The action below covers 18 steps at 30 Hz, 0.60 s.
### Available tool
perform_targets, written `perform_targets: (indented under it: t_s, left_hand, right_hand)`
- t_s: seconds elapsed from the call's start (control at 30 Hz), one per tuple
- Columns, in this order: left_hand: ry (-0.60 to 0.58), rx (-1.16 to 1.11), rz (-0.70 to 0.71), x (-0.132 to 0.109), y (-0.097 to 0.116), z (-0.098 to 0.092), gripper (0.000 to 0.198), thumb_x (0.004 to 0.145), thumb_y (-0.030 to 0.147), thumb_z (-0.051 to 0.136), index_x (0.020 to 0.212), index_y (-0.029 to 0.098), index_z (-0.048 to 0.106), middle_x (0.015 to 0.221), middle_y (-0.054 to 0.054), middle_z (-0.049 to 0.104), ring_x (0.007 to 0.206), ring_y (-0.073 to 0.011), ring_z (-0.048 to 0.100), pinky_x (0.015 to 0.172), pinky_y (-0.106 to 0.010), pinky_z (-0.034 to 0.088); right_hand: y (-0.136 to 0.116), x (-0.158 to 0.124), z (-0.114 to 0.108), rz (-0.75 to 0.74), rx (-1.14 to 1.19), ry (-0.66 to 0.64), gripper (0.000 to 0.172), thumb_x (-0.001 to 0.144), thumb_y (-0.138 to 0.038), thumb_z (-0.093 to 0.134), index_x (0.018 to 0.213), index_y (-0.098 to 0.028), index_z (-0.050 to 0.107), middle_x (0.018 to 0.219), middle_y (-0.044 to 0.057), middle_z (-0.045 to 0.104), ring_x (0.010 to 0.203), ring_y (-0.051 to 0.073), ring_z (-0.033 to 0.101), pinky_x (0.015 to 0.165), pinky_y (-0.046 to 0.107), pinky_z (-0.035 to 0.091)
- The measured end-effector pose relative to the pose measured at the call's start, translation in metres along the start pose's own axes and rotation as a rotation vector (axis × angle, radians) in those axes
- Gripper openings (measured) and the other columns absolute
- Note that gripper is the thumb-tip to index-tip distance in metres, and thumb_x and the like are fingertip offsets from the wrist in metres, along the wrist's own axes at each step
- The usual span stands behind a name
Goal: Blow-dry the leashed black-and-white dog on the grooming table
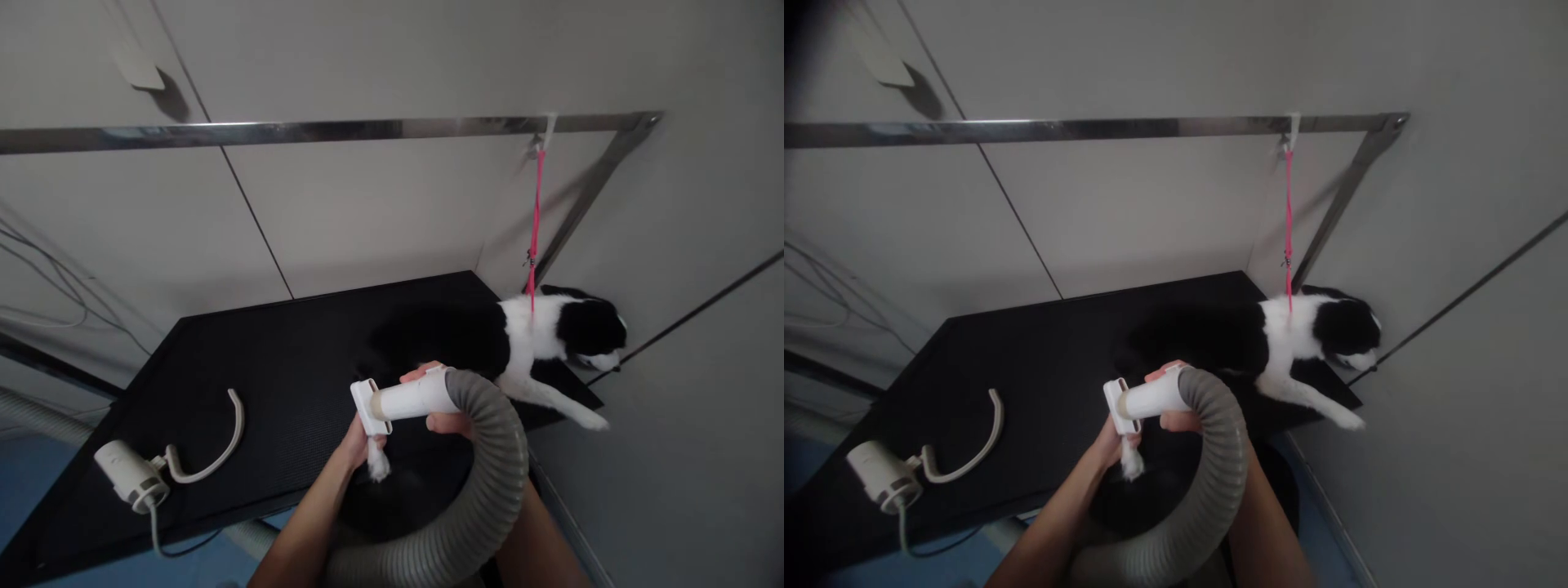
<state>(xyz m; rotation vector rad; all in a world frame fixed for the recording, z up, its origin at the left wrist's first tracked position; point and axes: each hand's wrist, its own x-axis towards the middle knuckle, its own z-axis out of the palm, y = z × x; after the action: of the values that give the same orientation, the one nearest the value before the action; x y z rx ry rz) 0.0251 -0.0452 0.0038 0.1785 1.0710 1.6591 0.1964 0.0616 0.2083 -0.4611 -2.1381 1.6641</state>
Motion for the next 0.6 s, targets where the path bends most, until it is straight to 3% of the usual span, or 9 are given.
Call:
perform_targets:
  t_s: [0.13,0.27,0.47,0.5,0.6]
  left_hand:
    - [-0.015,-0.208,-0.188,0.002,0.009,0.008,0.038,0.084,0.051,0.059,0.072,0.015,0.06,0.052,-0.003,0.058,0.044,-0.0176,0.056,0.045,-0.029,0.046]
    - [-0.056,-0.246,-0.281,0.011,0.012,0.015,0.027,0.081,0.038,0.059,0.069,0.015,0.061,0.06,-0.007,0.064,0.05,-0.0202,0.06,0.051,-0.032,0.049]
    - [-0.092,-0.398,-0.073,0.032,0.024,0.045,0.027,0.079,0.041,0.062,0.068,0.018,0.055,0.064,-0.002,0.061,0.056,-0.0158,0.06,0.059,-0.029,0.05]
    - [-0.102,-0.414,-0.041,0.035,0.023,0.048,0.03,0.08,0.044,0.062,0.067,0.018,0.054,0.063,-0.001,0.059,0.056,-0.0153,0.06,0.059,-0.029,0.05]
    - [-0.086,-0.408,-0.047,0.039,0.012,0.046,0.034,0.079,0.048,0.064,0.068,0.016,0.057,0.064,-0.003,0.06,0.063,-0.0185,0.063,0.067,-0.033,0.053]
  right_hand:
    - [-0.007,-0.029,0.006,0.061,0.153,0.061,0.051,0.063,-0.022,0.071,0.112,-0.031,0.062,0.118,0.0,0.063,0.115,0.027,0.058,0.107,0.045,0.04]
    - [0.0,-0.058,0.013,0.17,0.237,0.145,0.052,0.062,-0.021,0.073,0.112,-0.033,0.061,0.125,0.001,0.062,0.119,0.03,0.056,0.106,0.046,0.041]
    - [0.05,-0.104,0.027,0.147,0.246,0.511,0.048,0.06,-0.03,0.068,0.106,-0.039,0.061,0.12,0.001,0.065,0.12,0.036,0.056,0.108,0.057,0.04]
    - [0.06,-0.11,0.032,0.126,0.25,0.604,0.045,0.06,-0.033,0.068,0.104,-0.04,0.061,0.119,0.001,0.065,0.119,0.037,0.057,0.109,0.059,0.04]
    - [0.085,-0.119,0.051,0.116,0.27,0.724,0.044,0.068,-0.04,0.063,0.111,-0.044,0.055,0.125,-0.002,0.063,0.125,0.035,0.055,0.112,0.059,0.037]
